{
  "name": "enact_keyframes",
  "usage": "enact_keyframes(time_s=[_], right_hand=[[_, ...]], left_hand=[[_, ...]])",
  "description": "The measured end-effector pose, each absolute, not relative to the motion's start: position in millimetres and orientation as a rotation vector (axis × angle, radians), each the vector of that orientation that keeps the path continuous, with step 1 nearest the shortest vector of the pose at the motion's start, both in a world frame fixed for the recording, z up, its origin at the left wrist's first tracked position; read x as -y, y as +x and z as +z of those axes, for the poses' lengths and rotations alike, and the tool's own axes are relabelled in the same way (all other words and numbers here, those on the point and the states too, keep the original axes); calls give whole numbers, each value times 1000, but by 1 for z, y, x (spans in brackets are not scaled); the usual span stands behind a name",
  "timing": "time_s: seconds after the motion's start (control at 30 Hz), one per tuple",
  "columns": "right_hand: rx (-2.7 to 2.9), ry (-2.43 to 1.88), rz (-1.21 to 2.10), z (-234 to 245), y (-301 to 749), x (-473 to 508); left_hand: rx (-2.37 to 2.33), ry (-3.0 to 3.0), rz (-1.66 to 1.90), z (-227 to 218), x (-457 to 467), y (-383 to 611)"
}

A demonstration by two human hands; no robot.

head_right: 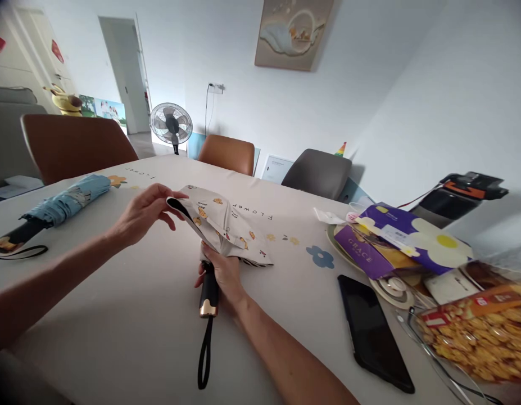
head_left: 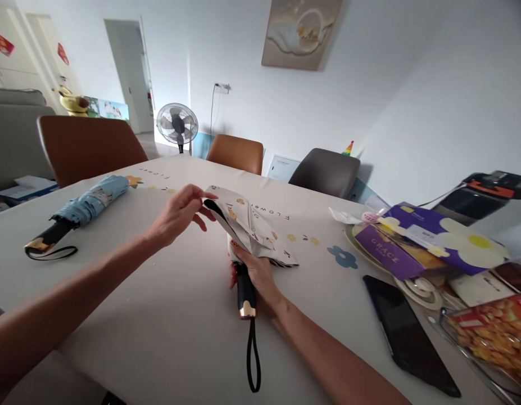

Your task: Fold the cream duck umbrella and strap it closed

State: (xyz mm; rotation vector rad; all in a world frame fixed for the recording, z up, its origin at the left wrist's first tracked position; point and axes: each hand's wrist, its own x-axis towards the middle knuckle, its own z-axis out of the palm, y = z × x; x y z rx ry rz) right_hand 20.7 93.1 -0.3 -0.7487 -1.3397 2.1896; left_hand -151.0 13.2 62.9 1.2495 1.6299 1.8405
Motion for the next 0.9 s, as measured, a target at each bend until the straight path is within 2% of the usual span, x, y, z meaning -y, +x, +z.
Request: enact_keyframes(time_s=[0.2, 0.43, 0.73, 0.9], right_hand=[[1335, -678, 2265, 2, 25, -92], [1309, -683, 2287, 6, 25, -92], [1401, -848, 2295, 0, 23, -97], [1404, -897, 2238, 6, 24, -93]], left_hand=[[-1360, 965, 1841, 46, -3, -165], [-1513, 922, 1535, 38, -1, -174], [-1510, 777, 1427, 41, 2, -187], [-1396, 677, 1606, 43, 6, -196]])
